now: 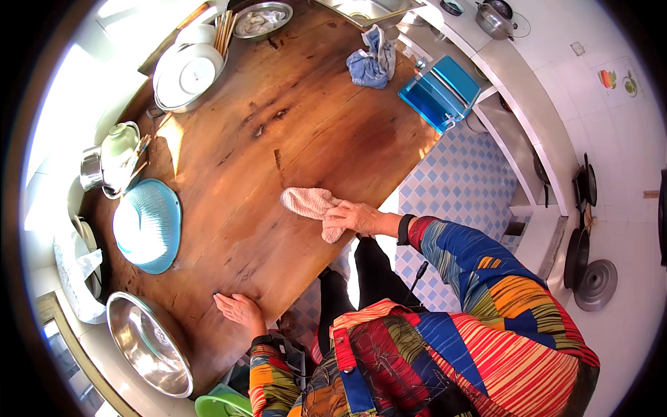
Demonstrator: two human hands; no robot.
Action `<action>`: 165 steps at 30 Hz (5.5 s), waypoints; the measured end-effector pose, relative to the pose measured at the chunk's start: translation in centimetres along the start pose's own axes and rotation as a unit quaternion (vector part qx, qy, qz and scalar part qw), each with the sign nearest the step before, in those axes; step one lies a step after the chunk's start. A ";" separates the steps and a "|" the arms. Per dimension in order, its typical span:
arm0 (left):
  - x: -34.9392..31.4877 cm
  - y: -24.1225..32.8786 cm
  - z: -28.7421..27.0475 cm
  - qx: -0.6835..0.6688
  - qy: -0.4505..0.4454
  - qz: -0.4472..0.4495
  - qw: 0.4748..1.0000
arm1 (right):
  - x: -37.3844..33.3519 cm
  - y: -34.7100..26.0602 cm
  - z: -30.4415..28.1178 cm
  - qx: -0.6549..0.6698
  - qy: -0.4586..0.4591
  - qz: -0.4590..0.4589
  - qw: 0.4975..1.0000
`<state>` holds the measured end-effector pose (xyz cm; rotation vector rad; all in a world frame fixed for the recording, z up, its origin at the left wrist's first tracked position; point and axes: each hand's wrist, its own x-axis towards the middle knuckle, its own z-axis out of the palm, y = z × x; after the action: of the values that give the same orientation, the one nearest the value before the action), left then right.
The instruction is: Cleaning a wooden table and then an outdoor red table using a cloth and a scrubber.
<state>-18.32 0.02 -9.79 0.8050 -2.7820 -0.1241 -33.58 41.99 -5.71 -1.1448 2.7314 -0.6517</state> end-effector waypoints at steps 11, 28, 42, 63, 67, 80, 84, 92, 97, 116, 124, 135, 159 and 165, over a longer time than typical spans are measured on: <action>-3.7 15.3 -1.5 -0.333 -0.140 0.002 0.933 | -6.5 14.7 -5.2 0.119 0.317 0.258 0.905; 10.9 39.1 -4.0 -0.732 -0.136 -0.175 0.645 | -7.3 16.5 -24.0 0.461 0.044 0.169 0.870; 8.1 51.2 4.7 -0.537 -0.414 -0.173 0.715 | -36.6 33.2 -29.0 0.436 0.230 0.543 0.680; 0.9 63.5 -3.8 -0.576 -0.232 -0.358 0.697 | -15.0 56.6 -41.3 0.201 -0.025 0.025 0.979; 1.2 63.9 -3.8 -0.608 -0.178 -0.374 0.678 | -4.8 56.5 -41.7 0.162 -0.098 -0.091 0.978; 2.8 67.7 -4.7 -0.548 -0.137 -0.429 0.705 | 17.6 49.4 -28.2 0.090 -0.164 -0.481 0.857; 0.1 63.6 0.9 -0.286 -0.097 -0.344 0.889 | 19.2 45.4 -23.4 0.091 -0.174 -0.508 0.839; 0.5 67.4 5.7 -0.104 -0.289 -0.459 0.834 | 18.2 47.5 -18.3 0.023 -0.186 -0.522 0.832; 0.0 66.3 4.1 -0.117 -0.299 -0.423 0.847 | 19.8 44.0 -17.5 0.027 -0.187 -0.534 0.824; 1.2 68.2 4.3 -0.064 -0.278 -0.393 0.874 | 36.2 24.6 -4.4 0.087 -0.008 -0.509 0.856; 1.1 68.0 3.4 -0.069 -0.279 -0.422 0.860 | 40.6 32.4 -8.3 0.040 0.010 -0.462 0.886; 2.0 67.7 4.2 -0.115 -0.321 -0.406 0.848 | 32.3 49.3 -19.9 0.001 -0.142 -0.532 0.835; 0.3 67.8 3.3 -0.132 -0.255 -0.448 0.847 | 28.4 30.8 -10.7 0.026 -0.167 -0.457 0.873; 1.1 64.2 2.6 -0.459 -0.013 -0.560 0.690 | 23.9 24.0 -6.8 0.157 -0.188 -0.648 0.721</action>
<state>-52.95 53.67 -2.58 1.8925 -1.3751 -1.5245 -68.03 42.55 -8.29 -2.5786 1.0485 -0.7570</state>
